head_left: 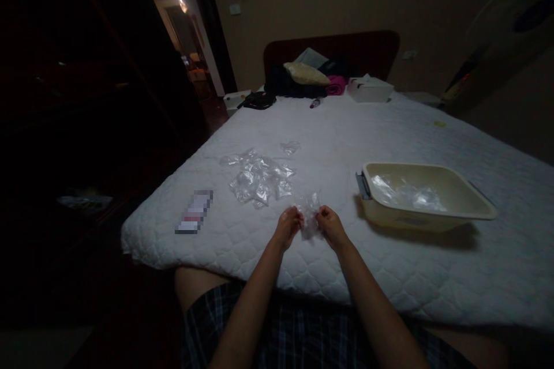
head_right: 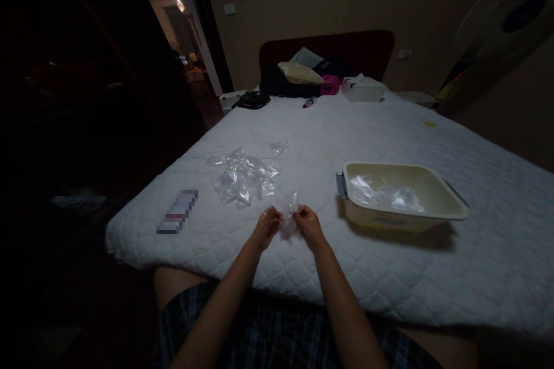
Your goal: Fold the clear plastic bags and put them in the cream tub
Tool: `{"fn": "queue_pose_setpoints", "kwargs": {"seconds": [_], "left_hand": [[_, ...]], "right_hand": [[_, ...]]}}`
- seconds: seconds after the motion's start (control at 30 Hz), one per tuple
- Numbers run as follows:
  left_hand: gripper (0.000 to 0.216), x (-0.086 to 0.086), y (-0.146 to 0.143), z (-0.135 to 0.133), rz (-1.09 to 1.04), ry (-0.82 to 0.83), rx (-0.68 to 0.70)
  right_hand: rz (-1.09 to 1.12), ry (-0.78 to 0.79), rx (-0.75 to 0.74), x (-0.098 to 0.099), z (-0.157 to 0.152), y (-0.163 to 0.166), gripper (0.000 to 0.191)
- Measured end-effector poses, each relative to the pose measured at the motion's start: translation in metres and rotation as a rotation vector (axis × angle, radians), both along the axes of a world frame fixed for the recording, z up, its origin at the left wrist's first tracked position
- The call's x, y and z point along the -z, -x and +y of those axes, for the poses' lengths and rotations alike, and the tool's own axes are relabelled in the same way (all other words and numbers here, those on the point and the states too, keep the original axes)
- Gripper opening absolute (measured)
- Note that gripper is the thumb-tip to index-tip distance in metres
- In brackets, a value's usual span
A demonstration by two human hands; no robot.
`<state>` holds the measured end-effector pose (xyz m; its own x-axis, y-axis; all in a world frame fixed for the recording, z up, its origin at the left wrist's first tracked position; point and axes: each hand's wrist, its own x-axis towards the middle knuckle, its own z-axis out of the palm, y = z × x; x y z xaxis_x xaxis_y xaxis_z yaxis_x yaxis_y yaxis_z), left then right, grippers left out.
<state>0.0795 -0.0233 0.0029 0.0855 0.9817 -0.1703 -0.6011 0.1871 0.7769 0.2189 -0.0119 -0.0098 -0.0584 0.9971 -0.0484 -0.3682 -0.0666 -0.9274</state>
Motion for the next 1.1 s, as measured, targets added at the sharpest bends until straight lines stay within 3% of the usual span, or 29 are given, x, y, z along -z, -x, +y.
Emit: {"fn": "queue_pose_setpoints", "kwargs": {"seconds": [0.13, 0.3, 0.4, 0.6, 0.8, 0.97, 1.1], "left_hand": [[0.032, 0.001, 0.000, -0.001, 0.109, -0.023, 0.043], [0.024, 0.000, 0.002, -0.002, 0.070, -0.042, 0.019], [0.020, -0.001, 0.000, -0.003, 0.087, -0.035, 0.025], [0.020, 0.000, 0.000, -0.002, 0.026, -0.060, 0.010], [0.013, 0.000, 0.013, 0.003, -0.311, 0.009, -0.026], [0.006, -0.002, 0.018, 0.002, -0.360, 0.069, -0.004], [0.030, -0.009, 0.014, -0.002, -0.346, 0.033, 0.016]], "right_hand": [[-0.031, -0.014, -0.173, -0.003, -0.003, -0.002, 0.035], [0.047, -0.051, -0.285, -0.012, -0.008, -0.006, 0.055], [0.075, -0.020, -0.253, -0.012, -0.008, -0.004, 0.050], [-0.104, -0.021, -0.125, -0.007, -0.007, 0.001, 0.026], [0.115, 0.065, -0.074, -0.007, -0.003, -0.003, 0.027], [0.192, 0.118, 0.007, -0.011, -0.003, -0.003, 0.024], [0.104, 0.167, 0.005, -0.014, -0.005, -0.004, 0.025]]}}
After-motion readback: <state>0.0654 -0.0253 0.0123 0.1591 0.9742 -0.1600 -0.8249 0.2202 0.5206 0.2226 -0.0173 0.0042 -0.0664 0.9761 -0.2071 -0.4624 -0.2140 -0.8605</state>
